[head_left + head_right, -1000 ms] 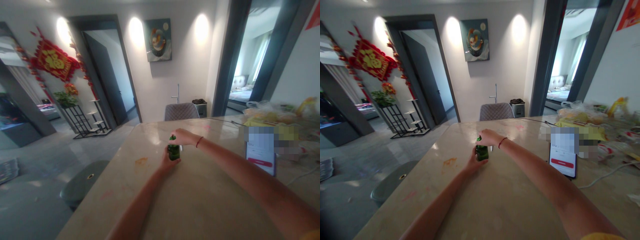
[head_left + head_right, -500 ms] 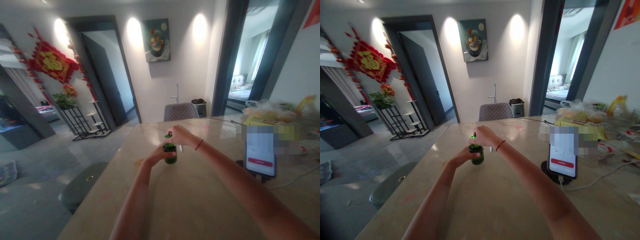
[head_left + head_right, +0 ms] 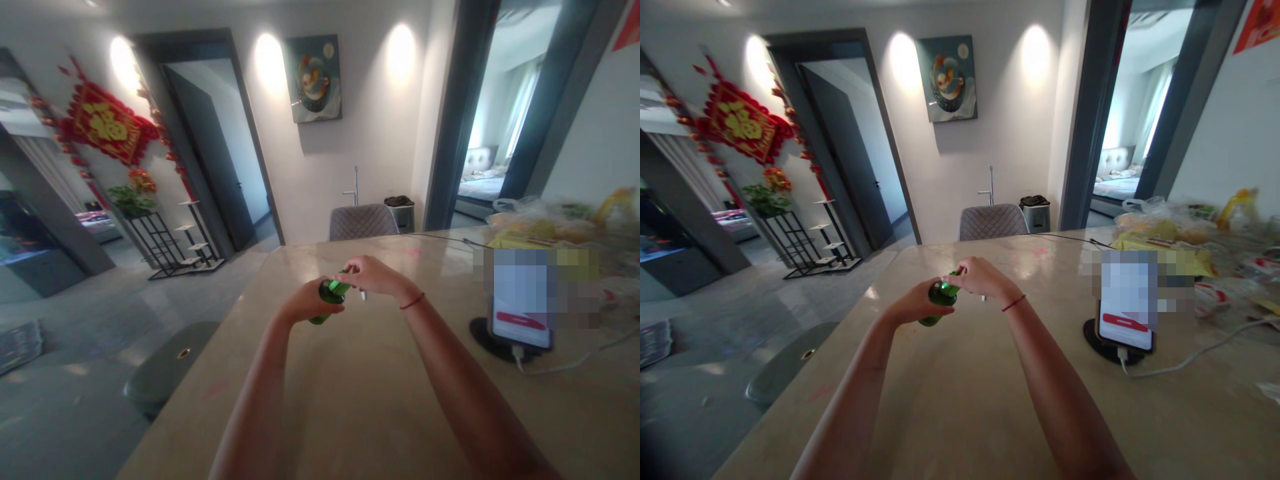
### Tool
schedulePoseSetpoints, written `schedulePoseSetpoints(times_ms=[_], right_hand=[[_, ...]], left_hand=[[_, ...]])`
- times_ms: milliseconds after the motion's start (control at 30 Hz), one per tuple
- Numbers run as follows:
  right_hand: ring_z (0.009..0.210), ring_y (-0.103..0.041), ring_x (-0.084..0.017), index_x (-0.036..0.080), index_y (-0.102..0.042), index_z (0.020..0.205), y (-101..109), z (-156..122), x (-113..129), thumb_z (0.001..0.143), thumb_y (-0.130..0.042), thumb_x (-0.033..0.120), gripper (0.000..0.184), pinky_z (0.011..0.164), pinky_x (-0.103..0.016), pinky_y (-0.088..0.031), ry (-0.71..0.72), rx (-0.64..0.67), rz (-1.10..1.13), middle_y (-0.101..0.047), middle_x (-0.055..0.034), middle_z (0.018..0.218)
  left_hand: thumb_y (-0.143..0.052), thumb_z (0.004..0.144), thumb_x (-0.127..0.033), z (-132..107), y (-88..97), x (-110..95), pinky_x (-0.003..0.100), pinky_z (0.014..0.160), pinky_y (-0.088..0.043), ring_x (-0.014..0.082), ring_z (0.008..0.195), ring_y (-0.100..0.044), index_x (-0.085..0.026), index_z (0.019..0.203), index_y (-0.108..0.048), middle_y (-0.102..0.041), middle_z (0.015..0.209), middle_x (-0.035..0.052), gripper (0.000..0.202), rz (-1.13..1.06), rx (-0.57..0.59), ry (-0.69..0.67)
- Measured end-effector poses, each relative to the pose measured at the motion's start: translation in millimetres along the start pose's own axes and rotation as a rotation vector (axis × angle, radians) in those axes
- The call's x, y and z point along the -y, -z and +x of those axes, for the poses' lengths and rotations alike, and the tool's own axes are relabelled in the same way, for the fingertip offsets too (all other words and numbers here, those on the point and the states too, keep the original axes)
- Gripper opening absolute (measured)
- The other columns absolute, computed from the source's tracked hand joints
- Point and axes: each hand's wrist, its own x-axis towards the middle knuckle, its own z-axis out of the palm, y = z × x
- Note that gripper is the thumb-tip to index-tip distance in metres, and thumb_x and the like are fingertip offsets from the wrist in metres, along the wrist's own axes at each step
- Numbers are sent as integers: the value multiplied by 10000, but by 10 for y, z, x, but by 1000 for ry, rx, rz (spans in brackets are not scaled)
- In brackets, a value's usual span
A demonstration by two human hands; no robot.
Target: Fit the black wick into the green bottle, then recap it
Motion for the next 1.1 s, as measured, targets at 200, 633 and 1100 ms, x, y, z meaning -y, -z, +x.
schedulePoseSetpoints(times_ms=[200,633,1100], right_hand=[[435,-508,-100,137,-623,869,-64,-104,81,800,-451,552,455,463,-217,-321,-23,-18,-64,-618,-39,600],[925,-554,-150,188,-503,1148,-65,-136,-24,825,-483,268,333,770,-253,-418,389,-6,115,-569,-77,1112],[685,-541,-128,126,-546,1039,-37,-121,-58,812,-502,297,288,632,-231,-385,138,-3,38,-620,-67,834]], left_hand=[[-686,557,-461,-50,92,-30,312,754,-439,208,827,-590,-178,1048,-577,-657,948,57,577,77,101,39],[-685,566,-466,-27,60,20,295,727,-442,200,825,-589,-151,1022,-571,-657,927,57,566,-44,115,26],[-690,546,-466,-39,44,-89,288,720,-434,191,796,-584,-161,994,-585,-658,894,42,552,22,147,50]])
